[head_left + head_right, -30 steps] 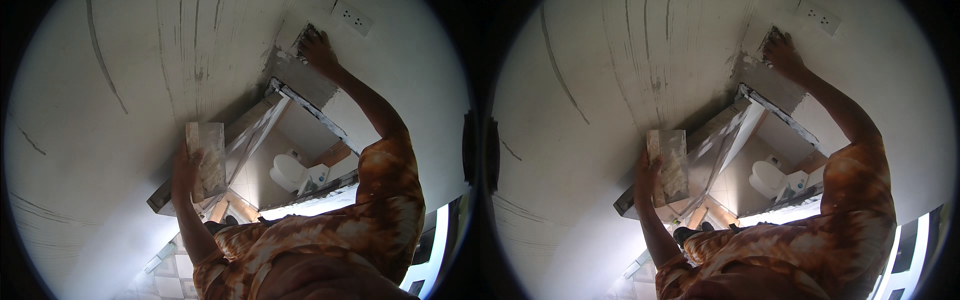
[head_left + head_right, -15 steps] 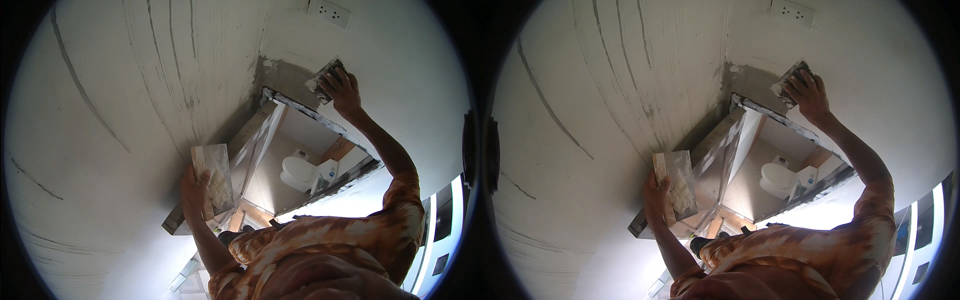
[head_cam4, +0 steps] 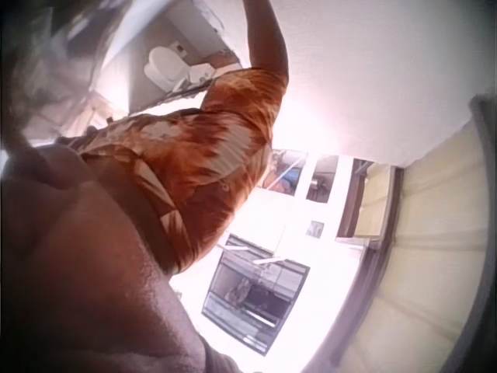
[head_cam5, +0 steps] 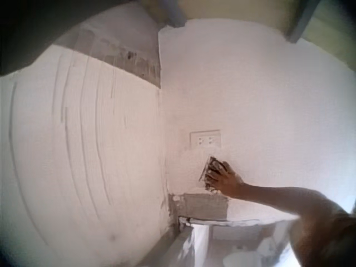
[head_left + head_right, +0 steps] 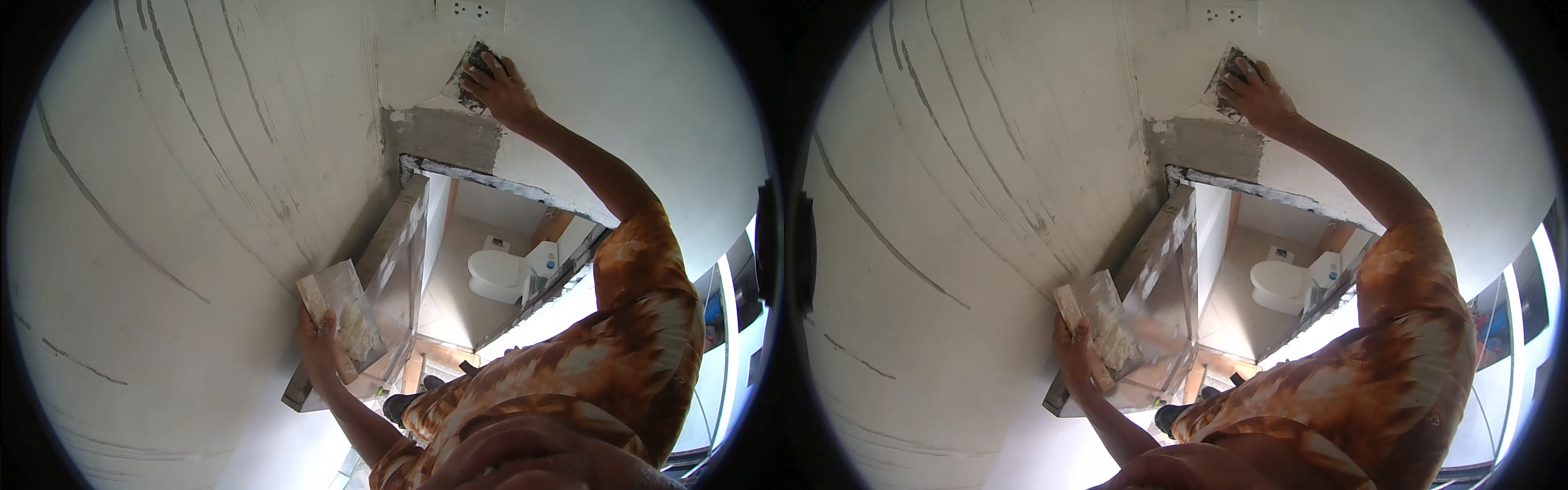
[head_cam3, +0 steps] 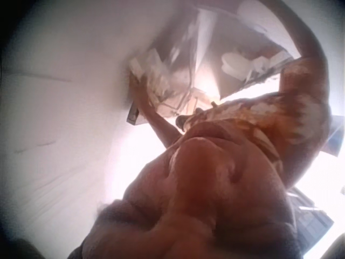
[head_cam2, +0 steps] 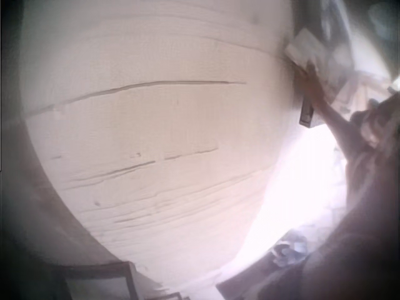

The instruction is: The person applies plaster to a wall using a trowel and hawk. They repeatedly scoop plaster from the hawk and smooth it onto the wall surface around a rectangular opening and an electrical outlet.

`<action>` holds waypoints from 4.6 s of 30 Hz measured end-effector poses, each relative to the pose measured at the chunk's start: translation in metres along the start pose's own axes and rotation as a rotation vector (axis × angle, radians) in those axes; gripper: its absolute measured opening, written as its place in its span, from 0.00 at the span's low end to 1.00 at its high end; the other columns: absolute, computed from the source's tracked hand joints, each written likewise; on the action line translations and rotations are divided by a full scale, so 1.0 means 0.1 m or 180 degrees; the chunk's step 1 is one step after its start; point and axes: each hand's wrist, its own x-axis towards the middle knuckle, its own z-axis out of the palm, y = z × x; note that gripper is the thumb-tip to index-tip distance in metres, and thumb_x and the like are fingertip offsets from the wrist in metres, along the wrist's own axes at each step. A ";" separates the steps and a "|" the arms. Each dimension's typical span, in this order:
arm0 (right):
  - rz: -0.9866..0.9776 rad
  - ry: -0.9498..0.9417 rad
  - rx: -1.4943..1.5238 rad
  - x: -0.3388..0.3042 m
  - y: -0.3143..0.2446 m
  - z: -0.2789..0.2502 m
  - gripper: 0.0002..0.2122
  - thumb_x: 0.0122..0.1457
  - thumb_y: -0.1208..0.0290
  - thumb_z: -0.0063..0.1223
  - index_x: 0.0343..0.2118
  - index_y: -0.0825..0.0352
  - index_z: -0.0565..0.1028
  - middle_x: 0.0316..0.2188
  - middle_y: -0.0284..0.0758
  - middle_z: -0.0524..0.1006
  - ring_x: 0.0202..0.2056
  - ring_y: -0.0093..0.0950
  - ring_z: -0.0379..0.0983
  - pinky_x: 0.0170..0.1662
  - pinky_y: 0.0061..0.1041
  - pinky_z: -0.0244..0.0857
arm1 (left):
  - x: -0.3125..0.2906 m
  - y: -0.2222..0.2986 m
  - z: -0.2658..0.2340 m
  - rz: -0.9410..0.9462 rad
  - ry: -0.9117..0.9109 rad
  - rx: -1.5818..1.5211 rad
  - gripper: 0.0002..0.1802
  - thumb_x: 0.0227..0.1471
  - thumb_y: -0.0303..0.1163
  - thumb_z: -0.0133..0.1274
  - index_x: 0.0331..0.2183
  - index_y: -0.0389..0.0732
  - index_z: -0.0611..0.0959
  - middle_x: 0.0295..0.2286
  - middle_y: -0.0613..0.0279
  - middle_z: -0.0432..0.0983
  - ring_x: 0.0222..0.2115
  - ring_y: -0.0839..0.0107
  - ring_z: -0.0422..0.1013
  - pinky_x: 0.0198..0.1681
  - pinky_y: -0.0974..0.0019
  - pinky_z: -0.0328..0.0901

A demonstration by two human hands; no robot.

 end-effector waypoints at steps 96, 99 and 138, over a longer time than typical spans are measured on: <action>-0.1381 0.1461 0.0150 1.16 -0.86 0.67 0.12 0.48 0.63 0.55 0.38 0.53 0.79 0.43 0.23 0.72 0.51 0.31 0.63 0.58 0.38 0.56 | 0.03 0.02 -0.01 0.0244 -0.0201 -0.0152 0.20 0.56 0.38 0.58 0.46 0.35 0.77 0.33 0.60 0.78 0.33 0.73 0.71 0.39 0.65 0.66; -0.1434 0.0869 0.0033 1.10 -0.89 0.69 0.16 0.52 0.64 0.55 0.46 0.52 0.77 0.50 0.26 0.72 0.56 0.34 0.62 0.59 0.40 0.56 | 0.04 0.02 -0.01 0.0248 -0.0145 -0.0059 0.21 0.56 0.39 0.58 0.46 0.34 0.77 0.33 0.60 0.79 0.33 0.72 0.71 0.39 0.65 0.66; 0.0464 0.0441 -0.0401 -0.10 -0.45 0.08 0.20 0.54 0.61 0.56 0.51 0.57 0.75 0.54 0.32 0.68 0.57 0.39 0.62 0.53 0.47 0.59 | -0.01 0.09 -0.01 -0.0025 0.0029 0.0091 0.19 0.57 0.34 0.56 0.47 0.33 0.74 0.36 0.57 0.78 0.36 0.69 0.71 0.44 0.64 0.65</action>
